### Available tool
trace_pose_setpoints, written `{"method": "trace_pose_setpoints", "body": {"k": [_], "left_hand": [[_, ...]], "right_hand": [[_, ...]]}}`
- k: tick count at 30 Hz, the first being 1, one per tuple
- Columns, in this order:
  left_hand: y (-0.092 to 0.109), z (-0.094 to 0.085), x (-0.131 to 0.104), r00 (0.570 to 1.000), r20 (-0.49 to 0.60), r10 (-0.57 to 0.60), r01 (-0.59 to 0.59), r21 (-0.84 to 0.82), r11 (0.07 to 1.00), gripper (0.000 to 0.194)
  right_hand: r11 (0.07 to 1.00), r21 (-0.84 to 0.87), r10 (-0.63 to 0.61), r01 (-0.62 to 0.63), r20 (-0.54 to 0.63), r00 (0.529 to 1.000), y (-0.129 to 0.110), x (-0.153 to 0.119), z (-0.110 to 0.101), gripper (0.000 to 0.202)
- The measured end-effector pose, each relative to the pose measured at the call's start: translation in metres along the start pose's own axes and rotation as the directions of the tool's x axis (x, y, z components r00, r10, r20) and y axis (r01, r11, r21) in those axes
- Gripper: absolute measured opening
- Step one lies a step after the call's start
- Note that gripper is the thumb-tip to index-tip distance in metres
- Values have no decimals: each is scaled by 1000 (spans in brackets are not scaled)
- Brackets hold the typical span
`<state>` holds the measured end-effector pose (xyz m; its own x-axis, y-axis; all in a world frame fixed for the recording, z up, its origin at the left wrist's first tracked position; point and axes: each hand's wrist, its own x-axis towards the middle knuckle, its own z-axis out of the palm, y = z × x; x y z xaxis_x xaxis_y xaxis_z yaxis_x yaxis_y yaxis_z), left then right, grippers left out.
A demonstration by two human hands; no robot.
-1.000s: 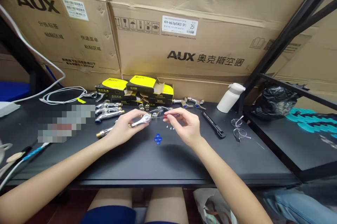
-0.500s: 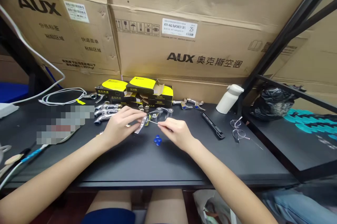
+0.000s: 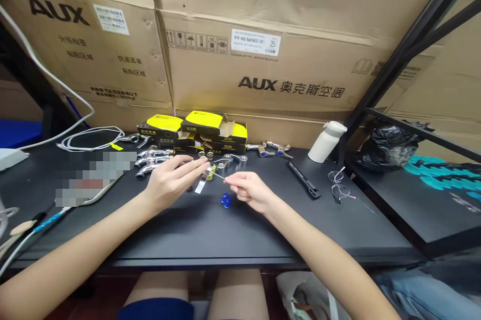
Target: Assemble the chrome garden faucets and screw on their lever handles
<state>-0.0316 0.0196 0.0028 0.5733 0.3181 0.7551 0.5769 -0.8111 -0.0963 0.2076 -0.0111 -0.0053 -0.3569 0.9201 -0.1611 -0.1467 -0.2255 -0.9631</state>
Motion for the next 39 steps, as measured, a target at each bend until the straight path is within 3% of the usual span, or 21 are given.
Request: {"method": "trace_pose_setpoints", "body": {"k": [4,8,11,14,16,18,21,24,29,32,34,36,39], "left_hand": [[0,2,-1,998,41,-44,47,-64,997,26],[1,7,-1,999,-11,-46,45,-51,998,26],[2,12,-1,989,-94,-114,105,-89,990,27],[4,14,1,965,-94,-244,219,-217,951,25],[7,12,3,938,-29,-345,319,-317,893,25],[10,11,4,889,70,-452,437,-422,794,28],[12,10,6,795,235,-559,579,-568,585,33],[10,13,7,738,317,-596,629,-644,435,36],[10,14,9,702,374,-606,650,-684,330,36],[11,12,10,707,399,-583,654,-683,326,35],[11,12,10,715,414,-564,655,-678,333,34],[11,13,9,721,426,-546,657,-671,344,34],[10,15,8,738,425,-525,647,-666,372,32]], "right_hand": [[991,72,111,-115,62,992,0,4,-6,20],[992,44,112,-117,94,989,-3,4,-9,22],[998,-55,14,-11,56,998,-10,3,-14,23],[956,-263,-165,132,-107,981,-19,5,-27,22],[859,-477,-301,185,-178,937,-22,7,-38,21],[714,-668,-403,211,-145,904,-23,10,-49,19],[489,-846,-462,211,-47,886,-18,12,-58,14],[339,-927,-485,162,-25,874,-8,14,-58,11],[205,-971,-482,123,9,876,4,17,-51,11],[124,-973,-552,195,96,828,2,14,-41,9],[159,-933,-548,322,188,815,-1,9,-32,11],[259,-870,-474,420,264,840,-2,5,-23,13],[348,-831,-358,435,311,881,0,2,-13,14]]}}
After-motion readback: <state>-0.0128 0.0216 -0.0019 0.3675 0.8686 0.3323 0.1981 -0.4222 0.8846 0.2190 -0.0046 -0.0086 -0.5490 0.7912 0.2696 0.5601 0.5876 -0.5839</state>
